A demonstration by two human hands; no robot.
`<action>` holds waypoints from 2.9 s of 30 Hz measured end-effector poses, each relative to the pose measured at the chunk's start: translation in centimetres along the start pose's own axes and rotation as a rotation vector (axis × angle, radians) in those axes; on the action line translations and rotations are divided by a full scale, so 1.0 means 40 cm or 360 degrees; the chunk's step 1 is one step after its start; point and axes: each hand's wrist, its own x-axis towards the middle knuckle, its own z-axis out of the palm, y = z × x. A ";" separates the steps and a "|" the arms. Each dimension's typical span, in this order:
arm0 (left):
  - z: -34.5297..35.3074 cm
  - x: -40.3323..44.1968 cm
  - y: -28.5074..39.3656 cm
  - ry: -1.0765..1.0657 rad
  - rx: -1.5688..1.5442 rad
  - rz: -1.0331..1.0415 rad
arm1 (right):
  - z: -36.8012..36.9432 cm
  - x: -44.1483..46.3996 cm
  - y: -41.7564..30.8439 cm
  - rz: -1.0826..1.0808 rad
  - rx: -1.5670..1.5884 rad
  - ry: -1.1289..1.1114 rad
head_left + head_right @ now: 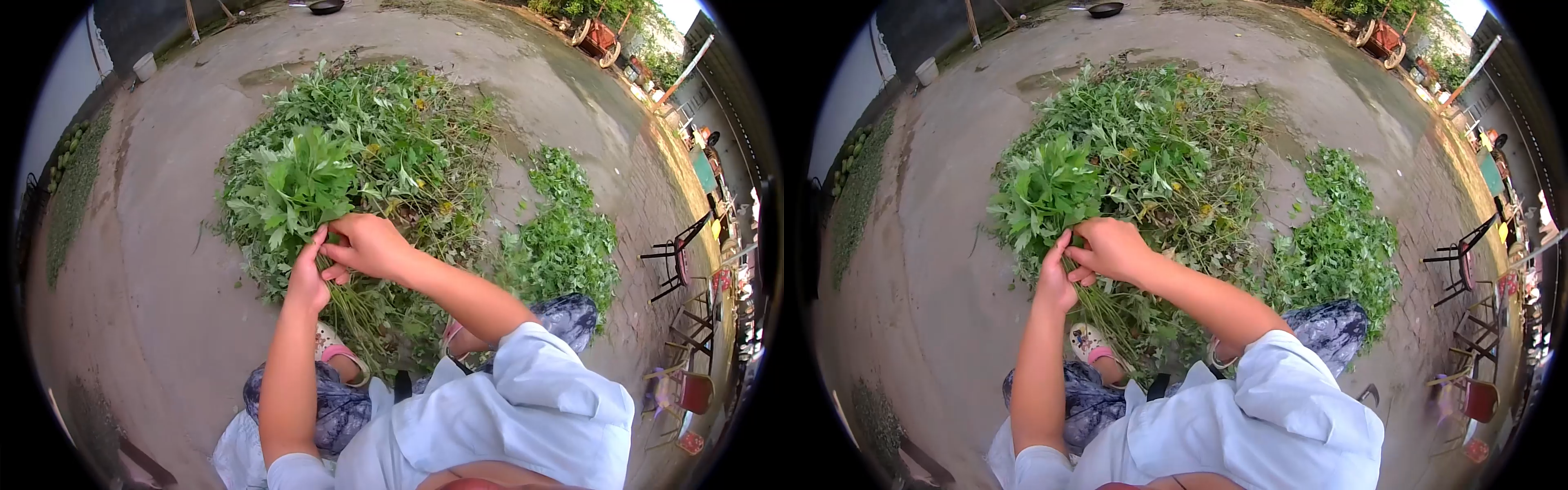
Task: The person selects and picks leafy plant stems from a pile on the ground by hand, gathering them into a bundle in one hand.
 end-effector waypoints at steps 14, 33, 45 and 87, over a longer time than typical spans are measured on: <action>-0.072 -0.004 0.067 0.0215 0.0035 0.0076 | -0.190 0.121 0.301 0.0151 0.0289 0.1664; -0.005 0.061 0.090 0.0210 0.0006 0.0105 | -0.419 0.081 0.251 0.0344 -0.0365 0.0352; 0.008 0.084 0.082 0.0144 -0.0018 0.0044 | -0.346 0.126 0.377 -0.0311 -0.1021 -0.0114; -0.031 0.061 0.036 0.0030 -0.0129 0.0151 | -0.079 0.014 0.022 -0.0805 -0.0636 0.0286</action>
